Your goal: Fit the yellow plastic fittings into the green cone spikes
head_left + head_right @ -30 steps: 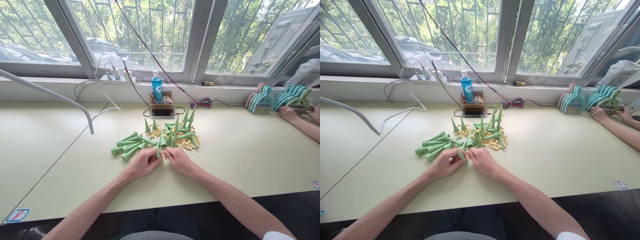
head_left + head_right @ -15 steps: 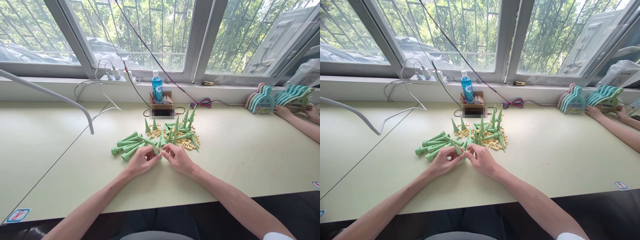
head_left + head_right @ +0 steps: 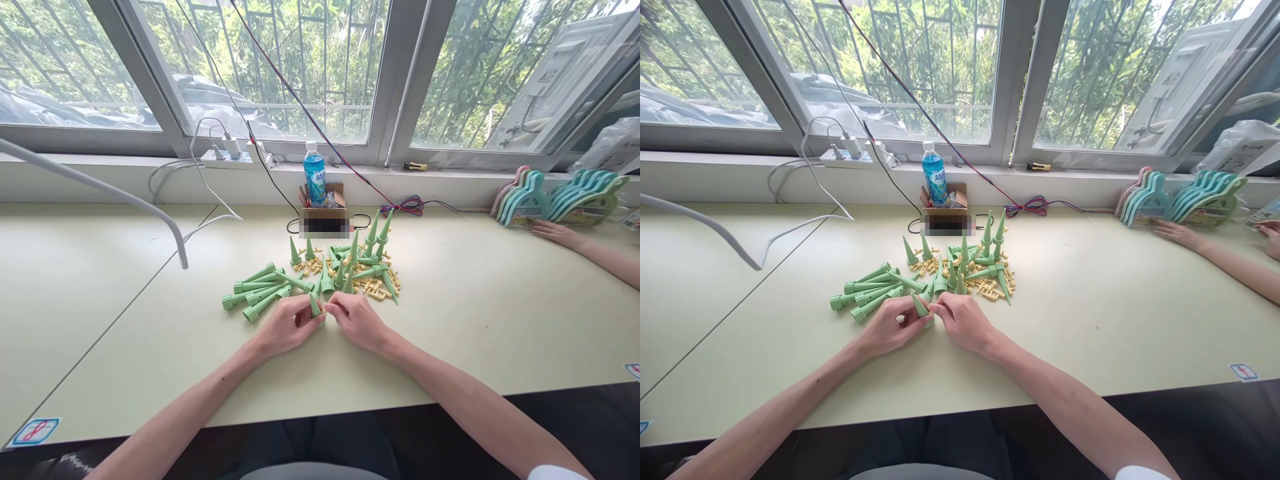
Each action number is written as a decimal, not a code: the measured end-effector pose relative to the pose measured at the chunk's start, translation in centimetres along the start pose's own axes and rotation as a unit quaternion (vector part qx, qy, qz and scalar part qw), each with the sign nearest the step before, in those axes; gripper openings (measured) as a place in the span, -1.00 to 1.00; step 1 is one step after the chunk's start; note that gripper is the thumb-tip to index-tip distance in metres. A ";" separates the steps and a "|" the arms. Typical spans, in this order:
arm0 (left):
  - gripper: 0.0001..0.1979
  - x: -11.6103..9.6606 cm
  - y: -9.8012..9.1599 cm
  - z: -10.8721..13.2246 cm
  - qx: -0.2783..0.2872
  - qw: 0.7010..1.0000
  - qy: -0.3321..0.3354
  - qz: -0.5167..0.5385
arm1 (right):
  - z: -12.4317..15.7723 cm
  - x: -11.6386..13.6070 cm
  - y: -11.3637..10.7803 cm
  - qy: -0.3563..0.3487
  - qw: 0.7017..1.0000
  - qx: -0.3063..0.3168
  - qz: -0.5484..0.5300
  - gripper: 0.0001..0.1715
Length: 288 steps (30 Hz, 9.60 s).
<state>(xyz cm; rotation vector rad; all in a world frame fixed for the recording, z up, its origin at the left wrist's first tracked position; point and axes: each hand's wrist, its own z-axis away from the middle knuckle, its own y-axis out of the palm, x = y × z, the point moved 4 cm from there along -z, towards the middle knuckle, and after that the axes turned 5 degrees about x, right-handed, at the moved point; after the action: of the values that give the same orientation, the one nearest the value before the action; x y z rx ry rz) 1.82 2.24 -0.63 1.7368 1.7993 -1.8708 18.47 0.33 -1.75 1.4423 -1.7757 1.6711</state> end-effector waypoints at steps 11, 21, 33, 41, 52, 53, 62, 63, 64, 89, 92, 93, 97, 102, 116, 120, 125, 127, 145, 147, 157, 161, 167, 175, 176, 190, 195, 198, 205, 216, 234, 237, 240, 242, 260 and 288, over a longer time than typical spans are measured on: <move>-0.92 -0.3 0.4 0.1 0.023 0.998 0.039 -0.033 | -0.1 -0.4 0.3 0.017 0.998 -0.005 0.064 -0.52; -0.88 -0.2 0.0 -0.2 -0.003 1.000 -0.006 -0.004 | 0.0 0.2 -0.2 0.006 1.000 -0.001 0.009 -0.83; -0.82 0.4 0.1 0.0 0.003 0.997 -0.050 0.050 | 0.1 -0.1 -0.4 -0.042 0.999 0.023 0.005 -0.83; -0.83 0.5 0.1 -0.1 0.010 0.998 -0.049 0.024 | 0.0 -0.2 -0.4 -0.046 0.998 0.040 0.008 -0.84; -0.91 0.3 0.2 0.2 0.018 1.000 -0.019 0.014 | -0.2 -0.3 -0.2 -0.036 0.998 0.049 0.021 -0.83; -0.91 0.4 0.2 0.2 0.018 1.000 -0.015 0.010 | -0.2 -0.3 -0.2 -0.032 0.998 0.054 0.024 -0.82; -0.89 0.6 0.1 0.1 0.014 1.000 0.008 -0.010 | -0.1 -0.3 0.2 -0.019 0.994 0.072 0.082 -0.65; -0.89 0.6 0.1 0.1 0.015 1.000 0.011 -0.010 | -0.1 -0.3 0.2 -0.017 0.994 0.074 0.083 -0.64; -0.89 0.5 0.1 0.1 0.014 1.000 0.013 -0.008 | -0.1 -0.2 0.2 -0.015 0.994 0.076 0.081 -0.64; -0.67 0.6 -0.6 -0.2 -0.037 0.987 -0.080 0.135 | 0.0 0.4 -0.4 -0.055 0.998 0.010 -0.007 -0.82; -0.67 0.7 -0.5 -0.1 -0.028 0.986 -0.087 0.143 | 0.0 0.2 -0.3 -0.054 0.998 0.014 -0.002 -0.82; -0.67 0.8 -0.5 -0.1 -0.025 0.985 -0.086 0.144 | 0.0 0.1 -0.3 -0.054 0.998 0.014 0.000 -0.82; -0.68 0.9 -0.5 -0.1 -0.017 0.986 -0.084 0.142 | 0.0 0.0 -0.2 -0.055 0.998 0.016 0.002 -0.83; -0.67 0.9 -0.4 0.0 -0.013 0.985 -0.082 0.151 | 0.0 0.0 -0.1 -0.059 0.998 0.014 0.013 -0.84; -0.68 0.4 0.1 0.0 0.041 0.962 -0.119 0.242 | 0.1 0.6 -0.3 -0.089 0.996 -0.001 0.021 -0.66; -0.72 0.2 0.2 0.0 0.046 0.979 -0.095 0.177 | 0.1 0.3 -0.1 -0.068 0.996 0.000 0.052 -0.58; -0.78 0.0 0.4 0.1 0.043 0.992 -0.051 0.103 | 0.1 0.1 0.1 -0.049 0.995 0.000 0.090 -0.51; -0.83 -0.1 0.4 0.1 0.043 0.996 -0.022 0.074 | 0.1 0.1 0.2 -0.040 0.994 0.001 0.099 -0.50; -0.78 0.5 0.0 -0.1 -0.004 0.992 -0.076 0.100 | 0.0 0.1 -0.3 -0.040 0.999 -0.007 0.021 -0.84; -0.75 0.7 0.0 -0.1 -0.001 0.989 -0.088 0.119 | 0.0 0.1 -0.4 -0.049 0.999 -0.003 0.015 -0.82; -0.80 0.5 0.1 -0.1 0.016 0.991 -0.084 0.107 | -0.2 -0.2 -0.5 -0.052 0.998 0.026 0.002 -0.88; -0.83 0.5 0.1 -0.2 0.023 0.991 -0.075 0.105 | -0.3 -0.2 -0.4 -0.048 0.998 0.034 0.019 -0.84; -0.85 0.5 0.1 -0.1 0.016 0.996 -0.044 0.080 | 0.0 -0.5 0.1 -0.031 0.995 0.058 0.077 -0.68; -0.88 0.7 0.4 0.0 0.016 0.998 -0.012 0.059 | 0.0 -0.7 0.2 -0.012 0.993 0.067 0.100 -0.59; -0.88 0.7 0.4 0.0 0.015 0.998 -0.010 0.059 | 0.0 -0.6 0.2 -0.010 0.993 0.067 0.100 -0.58; -0.84 0.2 0.0 -0.3 -0.014 0.997 -0.034 0.064 | -0.1 -0.1 -0.1 0.010 0.998 0.031 0.056 -0.56; -0.70 0.8 -0.1 -0.2 -0.022 0.986 -0.102 0.134 | -0.1 0.6 -0.6 0.004 0.999 0.024 0.034 -0.70; -0.69 0.9 -0.1 -0.2 -0.015 0.981 -0.112 0.159 | -0.1 0.6 -0.7 0.002 0.999 0.026 0.033 -0.72; -0.80 0.6 0.1 -0.1 -0.006 0.998 -0.031 0.051 | -0.1 -0.2 -0.1 -0.011 0.998 0.021 0.058 -0.58; -0.86 0.7 0.7 0.2 0.020 0.999 0.022 -0.033 | 0.0 -0.7 0.3 -0.001 0.994 0.025 0.105 -0.52; -0.71 0.6 0.1 -0.1 -0.012 0.997 -0.059 0.044 | 0.0 0.1 -0.6 -0.033 0.999 0.028 0.017 -0.81; -0.73 0.6 0.2 -0.1 -0.005 0.996 -0.066 0.053 | -0.1 0.0 -0.7 -0.035 0.999 0.025 0.006 -0.82; -0.78 0.5 0.2 -0.1 0.003 0.996 -0.064 0.058 | -0.1 0.0 -0.6 -0.031 0.999 0.023 0.003 -0.83; -0.80 0.4 0.2 -0.1 0.004 0.997 -0.057 0.056 | -0.1 -0.1 -0.5 -0.028 0.999 0.023 0.007 -0.83; -0.92 0.5 0.1 0.1 -0.007 1.000 -0.014 -0.002 | -0.1 0.2 -1.1 -0.052 0.996 0.071 0.022 -0.82; -0.85 0.6 0.2 0.3 0.001 0.999 0.010 -0.034 | 0.0 -0.4 -0.5 -0.019 0.991 0.102 0.088 -0.71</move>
<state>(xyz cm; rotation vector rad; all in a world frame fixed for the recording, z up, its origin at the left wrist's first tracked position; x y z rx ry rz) 1.54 2.33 -1.29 1.7211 1.8879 -1.8868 19.11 0.58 -1.79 1.4443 -1.8435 1.9785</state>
